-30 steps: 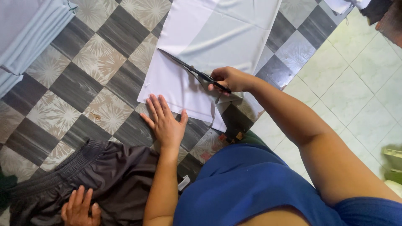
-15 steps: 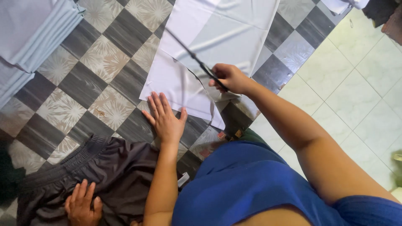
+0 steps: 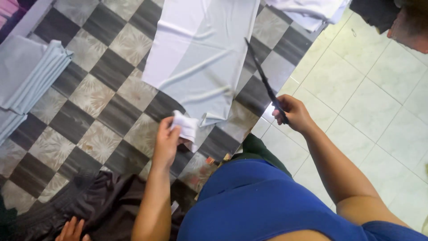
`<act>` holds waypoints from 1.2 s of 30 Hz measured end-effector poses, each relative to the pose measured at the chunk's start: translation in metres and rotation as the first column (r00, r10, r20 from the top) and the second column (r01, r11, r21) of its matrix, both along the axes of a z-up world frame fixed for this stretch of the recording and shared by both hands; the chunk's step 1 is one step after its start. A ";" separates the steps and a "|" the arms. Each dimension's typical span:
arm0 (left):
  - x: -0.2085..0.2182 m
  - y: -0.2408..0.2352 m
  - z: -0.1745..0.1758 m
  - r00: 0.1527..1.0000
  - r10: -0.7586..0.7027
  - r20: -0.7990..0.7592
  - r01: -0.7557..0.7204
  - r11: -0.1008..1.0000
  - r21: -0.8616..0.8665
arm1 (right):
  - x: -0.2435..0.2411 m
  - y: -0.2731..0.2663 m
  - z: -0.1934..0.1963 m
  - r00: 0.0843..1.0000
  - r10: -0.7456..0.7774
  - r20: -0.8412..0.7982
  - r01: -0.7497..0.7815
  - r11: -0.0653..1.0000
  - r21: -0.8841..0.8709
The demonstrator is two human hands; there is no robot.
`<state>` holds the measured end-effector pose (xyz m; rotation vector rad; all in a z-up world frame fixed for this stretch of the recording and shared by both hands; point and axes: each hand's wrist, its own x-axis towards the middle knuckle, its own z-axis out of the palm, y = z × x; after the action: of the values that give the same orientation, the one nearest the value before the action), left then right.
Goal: Cutting fabric pieces with scissors following a pattern and then folding the finished pieces.
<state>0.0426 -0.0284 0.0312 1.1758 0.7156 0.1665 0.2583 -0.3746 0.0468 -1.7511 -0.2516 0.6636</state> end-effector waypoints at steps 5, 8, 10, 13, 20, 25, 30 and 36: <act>0.120 -0.029 -0.003 0.979 -0.155 0.129 0.147 0.986 0.073 | 0.046 -0.037 -0.010 0.997 -0.075 0.021 0.074 0.996 0.055; 0.227 -0.040 0.033 0.976 -0.067 0.207 0.077 0.996 -0.039 | 0.079 -0.058 -0.004 0.994 -0.098 0.041 0.094 0.992 0.081; 0.303 -0.039 0.065 0.970 -0.019 0.243 0.036 0.997 -0.067 | 0.097 -0.072 0.009 0.993 -0.109 0.052 0.104 0.991 0.082; 0.405 -0.024 0.111 0.898 0.023 0.440 0.063 0.981 -0.181 | 0.121 -0.091 0.030 0.996 -0.075 0.045 0.072 0.996 0.053; 0.428 -0.011 0.027 0.977 -0.070 0.200 -0.051 0.839 0.542 | 0.163 -0.125 0.013 0.997 -0.074 -0.021 0.073 0.995 -0.061; 0.297 -0.092 -0.014 0.849 -0.066 -0.525 0.516 0.319 0.795 | 0.188 -0.118 0.010 1.000 0.020 -0.007 -0.021 0.993 -0.118; 0.236 -0.145 0.003 0.742 0.228 -0.630 0.519 0.400 0.756 | 0.217 -0.079 0.035 0.918 0.336 0.212 -0.208 0.861 -0.464; 0.215 -0.153 -0.037 0.789 0.405 -0.462 0.443 0.144 0.885 | 0.278 -0.016 0.031 0.669 0.691 0.274 -0.272 0.571 -0.775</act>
<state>0.2576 -0.1819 -0.0060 2.7245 1.2577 0.2460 0.5359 -0.3907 0.0780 -2.6331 -1.0941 0.6770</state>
